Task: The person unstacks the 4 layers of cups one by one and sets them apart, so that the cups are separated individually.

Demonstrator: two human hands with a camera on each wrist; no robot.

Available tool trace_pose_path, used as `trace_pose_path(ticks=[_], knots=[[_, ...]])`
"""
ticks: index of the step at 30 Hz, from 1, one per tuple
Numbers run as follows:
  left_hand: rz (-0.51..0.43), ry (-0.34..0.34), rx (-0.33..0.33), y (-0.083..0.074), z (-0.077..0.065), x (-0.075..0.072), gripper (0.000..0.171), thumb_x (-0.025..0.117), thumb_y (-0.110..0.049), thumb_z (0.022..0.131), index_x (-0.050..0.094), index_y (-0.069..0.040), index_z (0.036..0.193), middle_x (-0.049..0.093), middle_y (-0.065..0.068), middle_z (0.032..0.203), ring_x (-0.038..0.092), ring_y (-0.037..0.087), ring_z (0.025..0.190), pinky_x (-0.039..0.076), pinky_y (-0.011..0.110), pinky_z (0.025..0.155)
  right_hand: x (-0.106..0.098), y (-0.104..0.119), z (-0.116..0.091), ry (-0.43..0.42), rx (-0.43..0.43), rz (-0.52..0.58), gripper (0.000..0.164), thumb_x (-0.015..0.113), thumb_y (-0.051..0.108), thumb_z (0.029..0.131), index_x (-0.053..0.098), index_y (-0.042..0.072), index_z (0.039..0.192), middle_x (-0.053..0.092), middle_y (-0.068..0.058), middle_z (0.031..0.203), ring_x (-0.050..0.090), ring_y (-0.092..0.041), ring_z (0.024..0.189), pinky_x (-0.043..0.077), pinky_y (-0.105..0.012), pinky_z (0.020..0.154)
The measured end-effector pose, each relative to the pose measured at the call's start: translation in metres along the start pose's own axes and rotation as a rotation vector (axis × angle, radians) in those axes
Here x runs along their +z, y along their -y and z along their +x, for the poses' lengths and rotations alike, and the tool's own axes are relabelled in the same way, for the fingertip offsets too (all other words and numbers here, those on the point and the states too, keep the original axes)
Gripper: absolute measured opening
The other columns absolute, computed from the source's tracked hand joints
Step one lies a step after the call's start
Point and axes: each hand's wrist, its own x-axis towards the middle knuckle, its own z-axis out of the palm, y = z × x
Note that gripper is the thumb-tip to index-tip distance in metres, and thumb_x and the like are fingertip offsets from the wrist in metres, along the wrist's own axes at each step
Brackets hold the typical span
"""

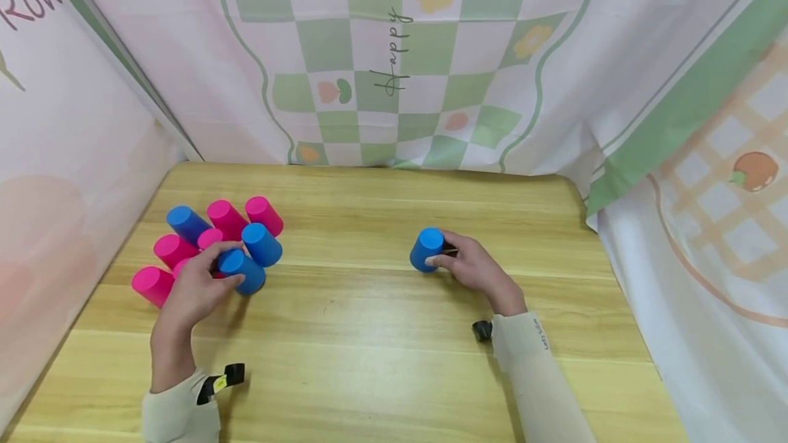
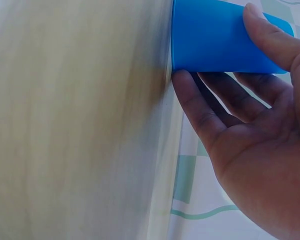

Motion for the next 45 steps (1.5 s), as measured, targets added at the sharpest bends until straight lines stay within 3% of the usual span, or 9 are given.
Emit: trace_pose_path(ticks=[16, 28, 32, 37, 41, 43, 45], knots=[[0.017, 0.003, -0.014, 0.001, 0.001, 0.002, 0.064, 0.065, -0.008, 0.102, 0.042, -0.012, 0.162, 0.041, 0.024, 0.161, 0.042, 0.049, 0.142, 0.049, 0.066, 0.109, -0.001, 0.003, -0.001, 0.004, 0.013, -0.010, 0.051, 0.071, 0.039, 0.102, 0.060, 0.015, 0.146, 0.068, -0.011, 0.135, 0.063, -0.031, 0.119, 0.053, -0.051, 0.100], [0.024, 0.012, -0.046, -0.001, 0.002, 0.001, 0.067, 0.067, -0.016, 0.103, 0.039, -0.013, 0.163, 0.040, 0.023, 0.162, 0.037, 0.052, 0.147, 0.048, 0.068, 0.109, 0.000, 0.003, 0.000, 0.006, 0.014, -0.013, 0.052, 0.071, 0.039, 0.102, 0.059, 0.015, 0.146, 0.068, -0.012, 0.135, 0.063, -0.032, 0.120, 0.054, -0.054, 0.102], [0.021, -0.009, -0.029, -0.003, 0.000, 0.000, 0.063, 0.067, -0.021, 0.104, 0.042, -0.011, 0.161, 0.040, 0.023, 0.162, 0.037, 0.052, 0.147, 0.048, 0.068, 0.108, 0.000, 0.002, 0.000, 0.009, 0.019, -0.013, 0.055, 0.071, 0.039, 0.102, 0.058, 0.014, 0.149, 0.068, -0.013, 0.136, 0.063, -0.033, 0.121, 0.054, -0.054, 0.101], [-0.031, -0.126, 0.061, -0.005, -0.003, 0.000, 0.053, 0.065, -0.022, 0.105, 0.051, -0.010, 0.154, 0.050, 0.020, 0.155, 0.045, 0.046, 0.144, 0.048, 0.065, 0.111, -0.001, 0.002, 0.000, 0.008, 0.015, -0.013, 0.055, 0.071, 0.038, 0.102, 0.058, 0.014, 0.149, 0.068, -0.013, 0.136, 0.063, -0.033, 0.120, 0.055, -0.053, 0.100], [-0.106, -0.286, 0.137, -0.006, -0.004, 0.005, 0.045, 0.066, -0.019, 0.105, 0.058, -0.014, 0.148, 0.058, 0.010, 0.148, 0.054, 0.036, 0.139, 0.054, 0.053, 0.109, -0.001, 0.003, 0.000, 0.007, 0.007, -0.006, 0.054, 0.072, 0.038, 0.101, 0.059, 0.014, 0.147, 0.068, -0.012, 0.135, 0.063, -0.033, 0.119, 0.055, -0.053, 0.100], [-0.175, -0.384, 0.218, -0.006, -0.003, 0.009, 0.041, 0.066, -0.013, 0.104, 0.062, -0.014, 0.144, 0.062, 0.007, 0.143, 0.057, 0.030, 0.136, 0.056, 0.040, 0.107, -0.001, 0.003, 0.000, 0.006, 0.004, -0.003, 0.052, 0.072, 0.038, 0.101, 0.059, 0.014, 0.146, 0.068, -0.012, 0.134, 0.063, -0.033, 0.119, 0.054, -0.053, 0.100], [-0.270, -0.475, 0.340, -0.008, 0.000, 0.013, 0.038, 0.066, -0.004, 0.102, 0.066, -0.011, 0.139, 0.065, 0.006, 0.139, 0.059, 0.025, 0.134, 0.055, 0.028, 0.106, -0.001, 0.002, 0.000, 0.005, 0.001, -0.001, 0.052, 0.072, 0.038, 0.101, 0.060, 0.015, 0.146, 0.069, -0.012, 0.134, 0.063, -0.032, 0.119, 0.054, -0.053, 0.100]])
